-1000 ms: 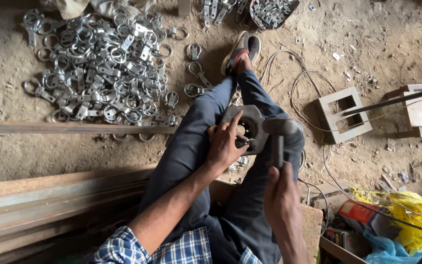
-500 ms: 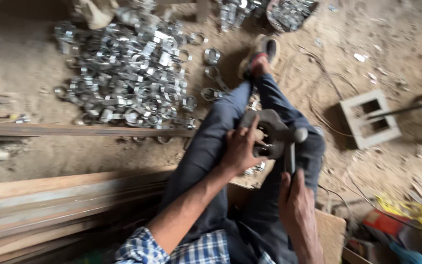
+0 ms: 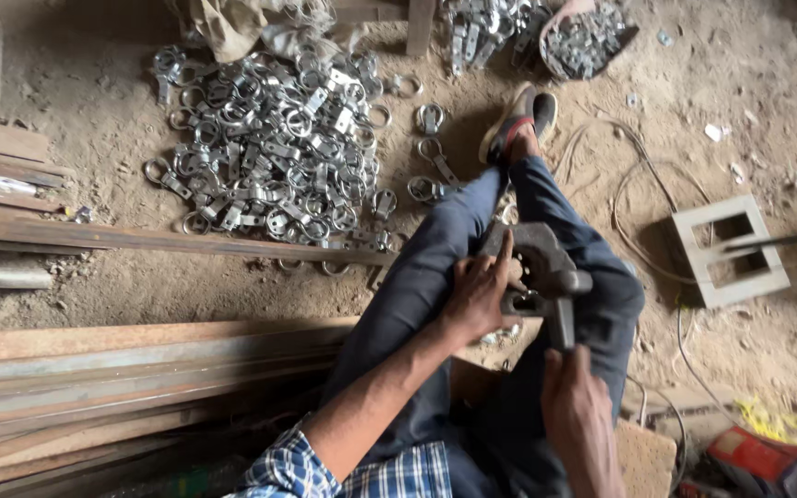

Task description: The person sits on the ground and uses a hammer to strike a metal part placed on a small anvil. The person repeatedly hits the metal part to shape it while surrounded by piles of similar metal hardware.

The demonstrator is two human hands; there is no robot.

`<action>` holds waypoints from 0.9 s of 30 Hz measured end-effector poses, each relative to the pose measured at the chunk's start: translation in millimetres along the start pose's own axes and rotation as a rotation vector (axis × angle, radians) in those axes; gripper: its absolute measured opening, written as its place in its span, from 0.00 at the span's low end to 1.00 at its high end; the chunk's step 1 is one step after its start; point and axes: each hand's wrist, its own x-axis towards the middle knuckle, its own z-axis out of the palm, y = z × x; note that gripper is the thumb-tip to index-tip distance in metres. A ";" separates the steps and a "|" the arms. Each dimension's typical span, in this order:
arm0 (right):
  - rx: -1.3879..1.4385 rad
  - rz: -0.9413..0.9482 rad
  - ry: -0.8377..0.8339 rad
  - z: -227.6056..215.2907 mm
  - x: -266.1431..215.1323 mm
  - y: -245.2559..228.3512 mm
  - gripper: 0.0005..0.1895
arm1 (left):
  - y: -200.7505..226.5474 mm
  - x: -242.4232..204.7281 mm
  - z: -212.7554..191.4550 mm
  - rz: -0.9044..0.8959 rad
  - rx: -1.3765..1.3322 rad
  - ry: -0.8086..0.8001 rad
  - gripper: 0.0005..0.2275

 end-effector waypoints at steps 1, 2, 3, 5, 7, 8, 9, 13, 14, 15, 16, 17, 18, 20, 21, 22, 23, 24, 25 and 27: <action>0.024 0.001 -0.030 2.3 -2.3 3.9 0.16 | -1.9 -1.7 -4.4 -0.003 0.025 -0.003 0.65; 0.039 0.016 -0.048 0.0 0.9 8.8 0.16 | 0.5 0.4 -5.9 0.009 0.038 -0.015 0.65; 0.055 0.030 -0.065 -5.3 5.2 11.6 0.16 | 1.1 1.7 -11.6 -0.035 0.058 -0.057 0.64; 0.065 -0.029 -0.019 -23.8 -0.2 5.2 0.14 | 10.9 -1.2 -22.3 -0.113 0.084 -0.147 0.63; 0.056 0.011 -0.004 -43.4 8.2 -7.0 0.13 | 25.4 0.1 -27.1 -0.056 0.104 -0.067 0.58; 0.053 0.092 -0.033 -54.5 9.2 -14.1 0.14 | 29.1 -2.9 -32.2 -0.046 0.125 -0.025 0.55; 0.049 0.173 -0.061 -63.1 9.4 -21.1 0.14 | 31.3 -2.3 -36.2 -0.053 0.106 -0.021 0.49; -0.033 -0.072 0.255 -67.2 5.0 -35.1 0.19 | 32.0 0.2 -41.9 -0.092 0.078 -0.030 0.30; 0.088 0.087 0.146 -60.0 7.2 -34.2 0.17 | 32.2 0.5 -40.5 -0.101 0.078 -0.037 0.26; 0.208 0.245 0.034 -53.7 7.2 -30.5 0.15 | 31.7 -0.3 -39.2 -0.099 0.069 -0.028 0.25; 0.176 0.177 0.015 -44.2 5.6 -27.4 0.14 | 30.2 -1.2 -38.6 -0.096 0.062 -0.020 0.25; 0.144 0.108 -0.005 -30.8 4.1 -25.8 0.14 | 28.6 -1.7 -37.8 -0.092 0.055 -0.012 0.24; 0.110 0.042 -0.022 -20.5 2.6 -22.7 0.14 | 27.2 -1.3 -36.4 -0.112 0.059 -0.027 0.23; 0.060 0.037 -0.064 -14.4 5.0 -15.4 0.14 | 25.3 3.5 -34.3 -0.151 0.067 -0.051 0.22; 0.034 0.033 -0.084 -16.5 8.0 -14.7 0.15 | 25.4 7.3 -33.5 -0.144 0.065 -0.056 0.22; -0.012 -0.047 -0.023 -21.1 6.7 -17.5 0.14 | 25.1 5.5 -34.2 -0.143 0.067 -0.068 0.22; -0.058 -0.127 0.038 -30.1 6.7 -21.4 0.13 | 25.0 3.7 -35.3 -0.142 0.068 -0.080 0.22; -0.116 -0.207 0.101 -45.4 9.9 -24.1 0.13 | 26.9 4.9 -34.4 -0.132 0.058 -0.070 0.22; -0.084 -0.066 0.043 -61.0 14.5 -28.8 0.11 | 27.3 5.2 -35.2 -0.123 0.047 -0.060 0.22; -0.003 0.215 -0.101 -86.2 15.8 -44.6 0.11 | 27.0 -2.8 -37.5 -0.126 0.042 -0.049 0.23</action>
